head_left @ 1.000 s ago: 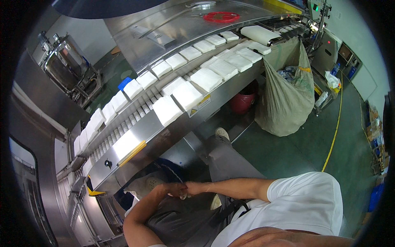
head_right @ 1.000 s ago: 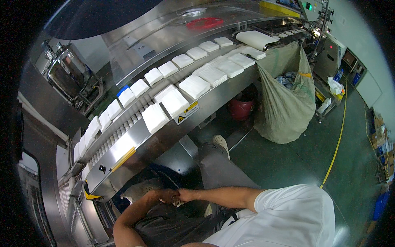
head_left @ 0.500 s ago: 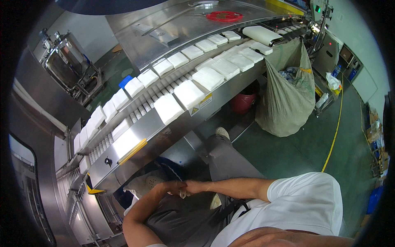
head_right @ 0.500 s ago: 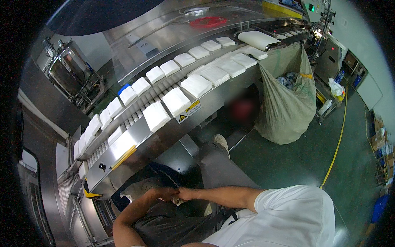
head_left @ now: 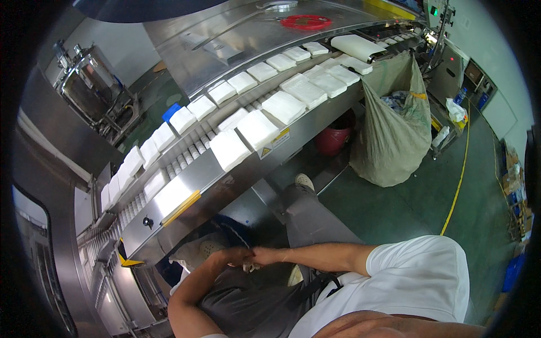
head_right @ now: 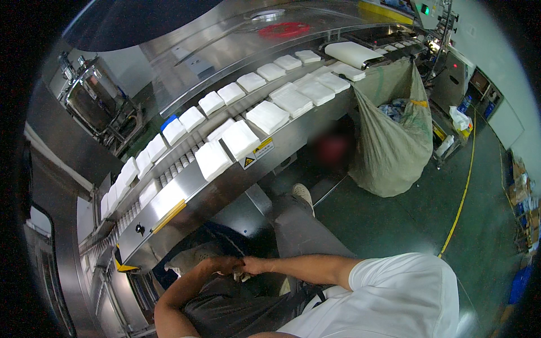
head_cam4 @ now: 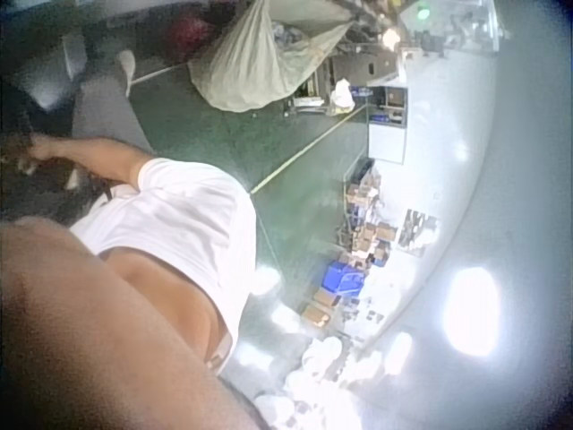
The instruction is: The person sits in a manufacturing area and cleans small white objects by hand, using their fingers to peel or scrape the surface of each item individually.
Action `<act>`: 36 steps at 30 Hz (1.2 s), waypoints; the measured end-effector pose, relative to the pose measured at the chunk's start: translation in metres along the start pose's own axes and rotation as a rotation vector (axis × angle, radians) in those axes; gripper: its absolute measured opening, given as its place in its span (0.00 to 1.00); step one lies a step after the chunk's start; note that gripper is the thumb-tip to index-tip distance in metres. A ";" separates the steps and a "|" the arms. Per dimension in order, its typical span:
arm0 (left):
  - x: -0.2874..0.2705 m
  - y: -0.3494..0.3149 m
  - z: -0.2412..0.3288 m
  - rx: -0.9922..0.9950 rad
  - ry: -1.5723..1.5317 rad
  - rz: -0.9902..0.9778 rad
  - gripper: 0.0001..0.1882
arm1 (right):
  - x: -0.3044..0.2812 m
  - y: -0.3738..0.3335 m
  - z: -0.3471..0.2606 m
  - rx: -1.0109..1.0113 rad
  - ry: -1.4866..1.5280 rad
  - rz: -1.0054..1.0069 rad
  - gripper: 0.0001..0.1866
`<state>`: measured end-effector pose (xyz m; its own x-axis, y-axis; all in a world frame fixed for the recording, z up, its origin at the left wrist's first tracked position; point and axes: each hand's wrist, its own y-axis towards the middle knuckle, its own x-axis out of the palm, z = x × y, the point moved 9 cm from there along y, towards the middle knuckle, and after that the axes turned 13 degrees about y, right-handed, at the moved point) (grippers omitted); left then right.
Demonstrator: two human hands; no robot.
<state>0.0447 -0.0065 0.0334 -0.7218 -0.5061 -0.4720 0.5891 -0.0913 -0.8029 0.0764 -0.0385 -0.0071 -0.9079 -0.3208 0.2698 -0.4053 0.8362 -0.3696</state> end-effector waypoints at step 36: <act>0.026 0.017 -0.015 0.072 0.164 -0.093 0.17 | 0.006 0.014 0.030 0.054 -0.080 -0.076 0.27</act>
<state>0.0306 -0.0085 0.0017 -0.8203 -0.3467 -0.4550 0.5375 -0.1949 -0.8205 0.0625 -0.0417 -0.0373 -0.8791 -0.4189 0.2276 -0.4766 0.7834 -0.3989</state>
